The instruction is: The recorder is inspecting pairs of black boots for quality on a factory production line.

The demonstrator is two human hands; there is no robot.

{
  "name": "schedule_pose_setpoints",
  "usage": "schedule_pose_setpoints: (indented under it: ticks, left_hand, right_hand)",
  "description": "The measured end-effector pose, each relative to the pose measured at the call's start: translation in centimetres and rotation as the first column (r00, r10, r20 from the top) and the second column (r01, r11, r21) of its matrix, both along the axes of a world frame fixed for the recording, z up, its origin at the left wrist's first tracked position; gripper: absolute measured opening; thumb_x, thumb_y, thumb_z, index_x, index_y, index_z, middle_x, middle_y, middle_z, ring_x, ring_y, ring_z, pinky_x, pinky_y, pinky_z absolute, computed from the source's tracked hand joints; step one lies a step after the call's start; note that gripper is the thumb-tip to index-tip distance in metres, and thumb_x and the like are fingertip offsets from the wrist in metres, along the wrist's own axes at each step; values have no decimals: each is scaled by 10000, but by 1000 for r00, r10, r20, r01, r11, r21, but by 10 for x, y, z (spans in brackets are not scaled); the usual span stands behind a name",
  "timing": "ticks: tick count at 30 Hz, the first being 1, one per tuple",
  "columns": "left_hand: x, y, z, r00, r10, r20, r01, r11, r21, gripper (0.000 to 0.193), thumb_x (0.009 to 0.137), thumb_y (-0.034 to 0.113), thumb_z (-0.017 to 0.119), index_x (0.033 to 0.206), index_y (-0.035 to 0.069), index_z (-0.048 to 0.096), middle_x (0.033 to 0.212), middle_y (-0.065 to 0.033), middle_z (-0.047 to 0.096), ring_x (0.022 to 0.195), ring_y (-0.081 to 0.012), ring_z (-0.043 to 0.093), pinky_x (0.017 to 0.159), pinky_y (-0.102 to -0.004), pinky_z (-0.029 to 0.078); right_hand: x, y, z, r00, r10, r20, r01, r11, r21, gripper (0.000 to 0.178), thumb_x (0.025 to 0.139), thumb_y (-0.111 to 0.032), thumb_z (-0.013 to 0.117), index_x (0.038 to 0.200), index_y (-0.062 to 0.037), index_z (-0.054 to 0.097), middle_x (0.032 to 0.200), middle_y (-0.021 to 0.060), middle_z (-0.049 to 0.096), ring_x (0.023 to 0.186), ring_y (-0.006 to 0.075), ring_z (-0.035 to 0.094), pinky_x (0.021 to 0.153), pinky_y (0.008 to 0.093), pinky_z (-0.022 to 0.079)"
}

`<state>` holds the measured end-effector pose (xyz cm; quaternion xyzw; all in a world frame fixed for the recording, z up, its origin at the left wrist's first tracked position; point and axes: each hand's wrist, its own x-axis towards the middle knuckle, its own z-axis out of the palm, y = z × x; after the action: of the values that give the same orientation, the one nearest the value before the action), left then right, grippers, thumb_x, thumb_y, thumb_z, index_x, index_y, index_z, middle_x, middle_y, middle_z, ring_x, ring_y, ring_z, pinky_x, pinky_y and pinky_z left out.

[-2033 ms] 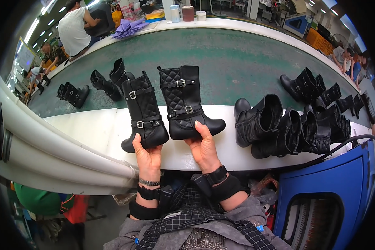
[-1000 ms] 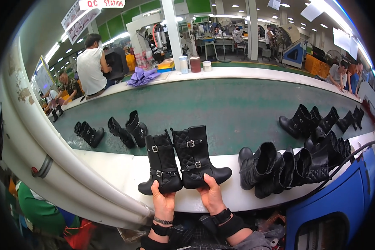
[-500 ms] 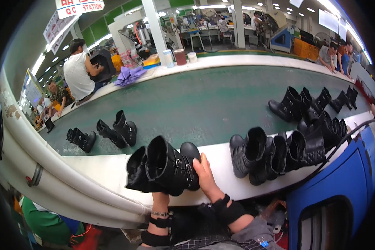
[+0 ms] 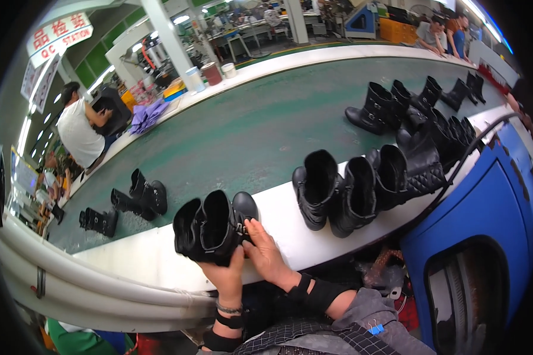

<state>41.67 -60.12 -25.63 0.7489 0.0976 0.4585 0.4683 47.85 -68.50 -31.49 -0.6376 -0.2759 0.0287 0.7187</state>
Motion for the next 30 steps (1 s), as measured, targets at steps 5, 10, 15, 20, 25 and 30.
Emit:
schedule_pose_setpoints:
  ticks: [5, 10, 15, 20, 25, 30]
  left_hand:
    - [49, 18, 31, 996, 80, -23, -79, 996, 50, 572, 631, 101, 840, 1123, -24, 576, 1060, -123, 618, 986, -258, 599, 916, -381, 455]
    - [92, 71, 71, 989, 29, 144, -37, 998, 48, 271, 719, -87, 671, 990, -71, 656, 919, -87, 699, 816, -150, 618, 790, -296, 483]
    - [145, 133, 83, 923, 183, 340, -134, 978, -162, 235, 776, -73, 681, 1007, -77, 641, 967, -92, 692, 796, -154, 607, 734, -284, 498]
    - [197, 197, 48, 939, 262, 223, -200, 943, -267, 318, 766, -54, 698, 1076, -74, 630, 1037, -99, 678, 838, -187, 626, 770, -308, 506]
    - [198, 242, -22, 948, 315, -38, -302, 860, -412, 392, 776, 2, 715, 1138, -101, 604, 1112, -136, 656, 930, -233, 627, 841, -345, 495]
    - [161, 224, -22, 954, 140, -265, -280, 733, -620, 161, 828, 186, 694, 870, 67, 592, 787, 5, 543, 607, -149, 477, 540, -326, 385]
  right_hand:
    - [9, -19, 1, 987, -6, 162, 29, 989, -144, 609, 897, -220, 588, 1427, -11, 374, 1458, 209, 375, 1285, 354, 425, 1079, 401, 319]
    - [21, -28, -5, 971, 139, -195, -138, 990, 19, 420, 890, -174, 616, 1245, 36, 534, 1160, 173, 598, 961, 208, 638, 822, 313, 513]
    - [22, -28, -7, 967, 177, -183, -163, 983, 89, 310, 888, -156, 608, 1124, 45, 592, 995, 134, 665, 886, 167, 647, 810, 295, 510]
    - [25, -34, 1, 963, 197, -187, -195, 980, 27, 275, 893, -156, 602, 1099, 27, 605, 991, 109, 661, 896, 145, 625, 821, 289, 497]
    - [28, -35, 7, 963, 203, -175, -206, 979, 2, 258, 895, -153, 601, 1090, 15, 610, 986, 93, 659, 889, 132, 616, 821, 281, 490]
    - [26, -32, 1, 956, 230, -183, -232, 973, 13, 221, 897, -128, 597, 1062, 19, 609, 952, 88, 662, 875, 122, 608, 800, 273, 486]
